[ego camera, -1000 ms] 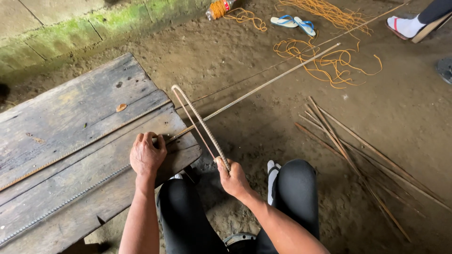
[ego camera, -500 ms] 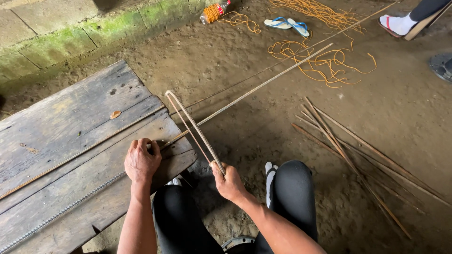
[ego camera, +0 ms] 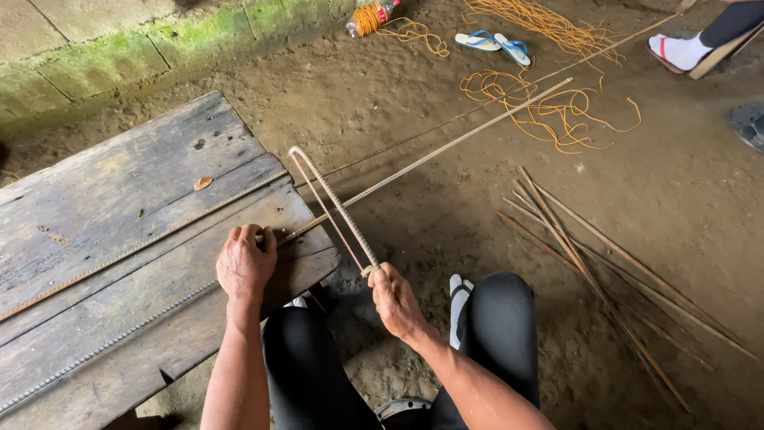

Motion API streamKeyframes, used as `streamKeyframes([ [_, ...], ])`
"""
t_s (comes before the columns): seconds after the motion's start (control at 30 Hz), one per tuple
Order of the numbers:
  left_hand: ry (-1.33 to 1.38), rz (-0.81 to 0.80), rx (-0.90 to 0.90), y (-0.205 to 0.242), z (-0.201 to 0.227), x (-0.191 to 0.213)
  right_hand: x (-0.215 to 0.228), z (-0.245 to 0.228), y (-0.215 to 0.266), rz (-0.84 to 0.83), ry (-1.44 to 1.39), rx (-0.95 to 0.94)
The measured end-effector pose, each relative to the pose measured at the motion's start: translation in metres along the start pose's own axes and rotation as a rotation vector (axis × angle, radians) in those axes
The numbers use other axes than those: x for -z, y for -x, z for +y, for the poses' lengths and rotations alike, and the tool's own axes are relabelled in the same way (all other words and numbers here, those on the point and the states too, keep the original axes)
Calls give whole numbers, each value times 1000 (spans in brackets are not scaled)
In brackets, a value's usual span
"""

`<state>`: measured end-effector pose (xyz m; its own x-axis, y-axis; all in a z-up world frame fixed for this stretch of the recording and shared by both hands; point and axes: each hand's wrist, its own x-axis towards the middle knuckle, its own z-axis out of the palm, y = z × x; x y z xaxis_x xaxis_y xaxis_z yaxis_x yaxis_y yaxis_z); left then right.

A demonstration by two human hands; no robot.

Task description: Sawing a thin wooden rod using a hand saw on a wooden workbench

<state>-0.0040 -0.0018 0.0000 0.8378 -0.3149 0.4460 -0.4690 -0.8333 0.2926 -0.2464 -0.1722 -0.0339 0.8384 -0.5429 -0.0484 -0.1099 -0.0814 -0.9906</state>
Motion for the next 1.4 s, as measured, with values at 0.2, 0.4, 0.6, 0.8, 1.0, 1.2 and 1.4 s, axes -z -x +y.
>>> streamKeyframes([
  [0.2,-6,-13,15,0,-6,-6,5,-9,1,-64,-26,93],
  [0.4,15,2,-1,0,-7,-7,12,-15,-7,-37,-45,204],
  [0.6,15,-16,1,1,-10,-9,2,44,-17,90,76,271],
  [0.8,-34,-16,-3,0,-11,-13,8,50,-36,231,175,52],
  [1.0,86,-121,93,-15,-15,-7,9,5,-17,250,210,40],
  [1.2,67,151,-91,-40,-27,-22,1,32,-19,210,283,43],
  [1.4,156,101,-155,-6,-8,-17,-1,25,-16,186,271,-37],
])
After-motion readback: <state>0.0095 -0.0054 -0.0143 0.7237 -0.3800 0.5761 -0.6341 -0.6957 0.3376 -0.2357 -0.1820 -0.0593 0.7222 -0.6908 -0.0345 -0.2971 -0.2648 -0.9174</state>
